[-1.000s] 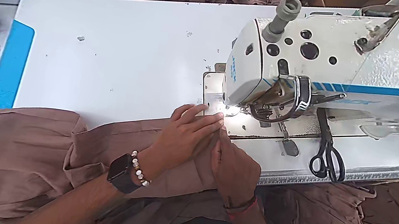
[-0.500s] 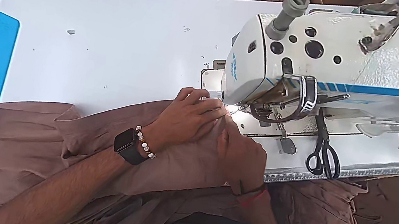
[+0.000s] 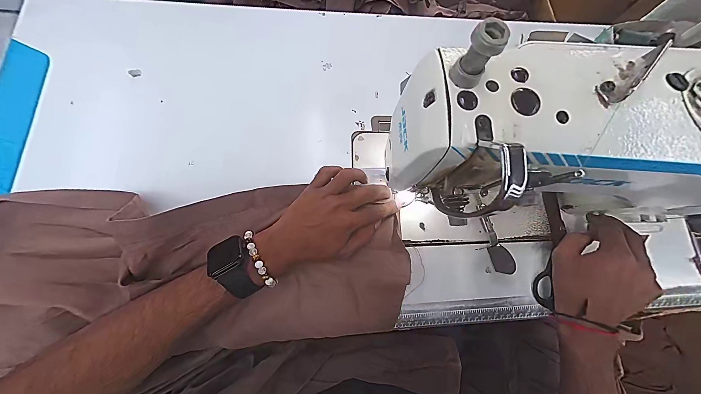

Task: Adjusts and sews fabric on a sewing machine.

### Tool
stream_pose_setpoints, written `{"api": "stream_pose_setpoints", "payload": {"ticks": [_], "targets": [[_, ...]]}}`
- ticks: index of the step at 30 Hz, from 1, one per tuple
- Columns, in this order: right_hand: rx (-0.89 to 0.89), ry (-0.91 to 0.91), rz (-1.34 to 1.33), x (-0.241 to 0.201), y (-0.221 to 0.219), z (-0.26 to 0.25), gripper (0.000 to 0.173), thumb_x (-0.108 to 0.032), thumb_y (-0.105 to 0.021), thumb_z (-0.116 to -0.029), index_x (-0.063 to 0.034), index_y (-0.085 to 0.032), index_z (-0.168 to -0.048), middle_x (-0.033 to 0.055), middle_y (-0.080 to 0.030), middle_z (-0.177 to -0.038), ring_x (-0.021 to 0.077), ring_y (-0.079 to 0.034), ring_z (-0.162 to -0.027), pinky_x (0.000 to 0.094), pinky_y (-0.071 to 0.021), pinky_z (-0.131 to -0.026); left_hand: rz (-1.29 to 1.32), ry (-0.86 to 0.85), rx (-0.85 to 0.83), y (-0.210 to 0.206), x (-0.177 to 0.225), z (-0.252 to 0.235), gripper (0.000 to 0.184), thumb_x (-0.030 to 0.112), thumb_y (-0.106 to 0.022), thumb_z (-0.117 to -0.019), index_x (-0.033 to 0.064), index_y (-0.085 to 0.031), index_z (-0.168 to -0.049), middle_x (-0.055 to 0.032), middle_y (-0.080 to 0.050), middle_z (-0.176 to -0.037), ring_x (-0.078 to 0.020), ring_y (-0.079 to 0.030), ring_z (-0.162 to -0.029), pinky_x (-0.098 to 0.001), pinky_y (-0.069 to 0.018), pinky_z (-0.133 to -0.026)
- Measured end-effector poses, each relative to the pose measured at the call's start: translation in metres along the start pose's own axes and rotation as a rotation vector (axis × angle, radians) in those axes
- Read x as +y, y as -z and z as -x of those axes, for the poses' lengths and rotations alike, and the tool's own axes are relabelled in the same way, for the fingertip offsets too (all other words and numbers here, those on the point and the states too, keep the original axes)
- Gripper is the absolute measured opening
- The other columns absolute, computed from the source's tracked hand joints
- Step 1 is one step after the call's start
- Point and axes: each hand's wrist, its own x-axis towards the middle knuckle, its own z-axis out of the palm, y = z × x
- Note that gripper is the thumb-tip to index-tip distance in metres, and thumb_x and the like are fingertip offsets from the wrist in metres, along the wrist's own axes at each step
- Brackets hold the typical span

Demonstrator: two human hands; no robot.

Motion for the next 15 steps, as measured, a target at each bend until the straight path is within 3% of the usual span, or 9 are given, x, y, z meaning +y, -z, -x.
{"api": "stream_pose_setpoints", "payload": {"ticks": [1, 3, 4, 6, 7, 9, 10, 12, 15], "targets": [[0.002, 0.004, -0.031, 0.000, 0.001, 0.004, 0.039, -0.021, -0.048, -0.1006, -0.0059, -0.066, -0.132, 0.0179, -0.062, -0.140, 0.0421, -0.062, -0.125, 0.0658, -0.0483, -0.095, 0.012, -0.008, -0.010, 0.001, 0.001, 0.001, 0.036, 0.035, -0.046, -0.1043, 0.0326, -0.070, -0.131, 0.0069, -0.066, -0.133, -0.0218, -0.054, -0.124, -0.0457, -0.0362, -0.106], [0.024, 0.029, -0.114, -0.006, 0.010, 0.016, 0.049, -0.022, -0.053, -0.0992, -0.0026, -0.056, -0.144, 0.0227, -0.049, -0.153, 0.0418, -0.045, -0.144, 0.0596, -0.0383, -0.115, 0.016, -0.016, -0.022, 0.001, 0.002, 0.002, 0.038, 0.036, -0.045, -0.1047, 0.0335, -0.068, -0.134, 0.0071, -0.065, -0.135, -0.0216, -0.054, -0.125, -0.0460, -0.0357, -0.106], [0.076, 0.047, -0.172, -0.015, 0.016, 0.025, 0.050, -0.022, -0.055, -0.0985, -0.0018, -0.056, -0.144, 0.0253, -0.047, -0.153, 0.0423, -0.042, -0.145, 0.0565, -0.0364, -0.118, 0.011, -0.013, -0.027, 0.001, 0.002, 0.001, 0.038, 0.036, -0.044, -0.1047, 0.0333, -0.068, -0.134, 0.0068, -0.065, -0.135, -0.0218, -0.053, -0.125, -0.0465, -0.0353, -0.106], [0.140, 0.097, -0.332, -0.044, 0.030, 0.050, 0.040, -0.019, -0.057, -0.0981, 0.0020, -0.064, -0.131, 0.0273, -0.059, -0.137, 0.0399, -0.057, -0.128, 0.0526, -0.0483, -0.104, -0.003, 0.013, -0.026, 0.000, 0.002, 0.001, 0.037, 0.037, -0.044, -0.1045, 0.0317, -0.070, -0.131, 0.0054, -0.065, -0.133, -0.0224, -0.053, -0.126, -0.0473, -0.0343, -0.106], [0.079, 0.116, -0.446, -0.061, 0.033, 0.065, 0.037, -0.018, -0.057, -0.0990, 0.0028, -0.064, -0.128, 0.0235, -0.065, -0.127, 0.0323, -0.064, -0.115, 0.0469, -0.0544, -0.096, -0.013, 0.029, -0.023, 0.000, 0.002, 0.000, 0.037, 0.037, -0.044, -0.1042, 0.0313, -0.070, -0.130, 0.0050, -0.066, -0.132, -0.0225, -0.052, -0.126, -0.0472, -0.0339, -0.106], [-0.220, 0.115, -0.759, -0.094, 0.028, 0.093, 0.034, -0.017, -0.053, -0.1032, 0.0018, -0.061, -0.130, 0.0115, -0.070, -0.113, 0.0158, -0.071, -0.094, 0.0342, -0.0624, -0.079, -0.031, 0.049, -0.012, -0.001, 0.001, -0.002, 0.037, 0.037, -0.044, -0.1039, 0.0311, -0.071, -0.130, 0.0041, -0.066, -0.132, -0.0235, -0.052, -0.126, -0.0469, -0.0335, -0.106], [-0.369, 0.086, -0.920, -0.109, 0.023, 0.102, 0.032, -0.015, -0.052, -0.1043, 0.0007, -0.061, -0.130, 0.0075, -0.072, -0.107, 0.0137, -0.074, -0.085, 0.0325, -0.0656, -0.071, -0.039, 0.054, -0.007, -0.002, 0.001, -0.002, 0.037, 0.036, -0.044, -0.1038, 0.0307, -0.071, -0.129, 0.0036, -0.066, -0.132, -0.0239, -0.052, -0.126, -0.0468, -0.0338, -0.106], [-0.539, 0.006, -1.051, -0.131, 0.014, 0.112, 0.028, -0.016, -0.049, -0.1070, -0.0035, -0.066, -0.125, 0.0023, -0.076, -0.092, 0.0116, -0.074, -0.072, 0.0300, -0.0656, -0.061, -0.047, 0.058, -0.009, -0.003, 0.001, -0.001, 0.037, 0.036, -0.044, -0.1038, 0.0304, -0.071, -0.129, 0.0030, -0.066, -0.131, -0.0242, -0.052, -0.125, -0.0468, -0.0343, -0.105], [-0.449, 0.046, -0.880, -0.144, 0.006, 0.113, 0.029, -0.022, -0.050, -0.1065, -0.0120, -0.074, -0.116, -0.0045, -0.073, -0.078, 0.0044, -0.067, -0.060, 0.0250, -0.0577, -0.051, -0.038, 0.049, -0.001, -0.003, 0.000, -0.002, 0.038, 0.035, -0.044, -0.1041, 0.0304, -0.071, -0.130, 0.0015, -0.066, -0.131, -0.0249, -0.052, -0.125, -0.0471, -0.0350, -0.104]]}}
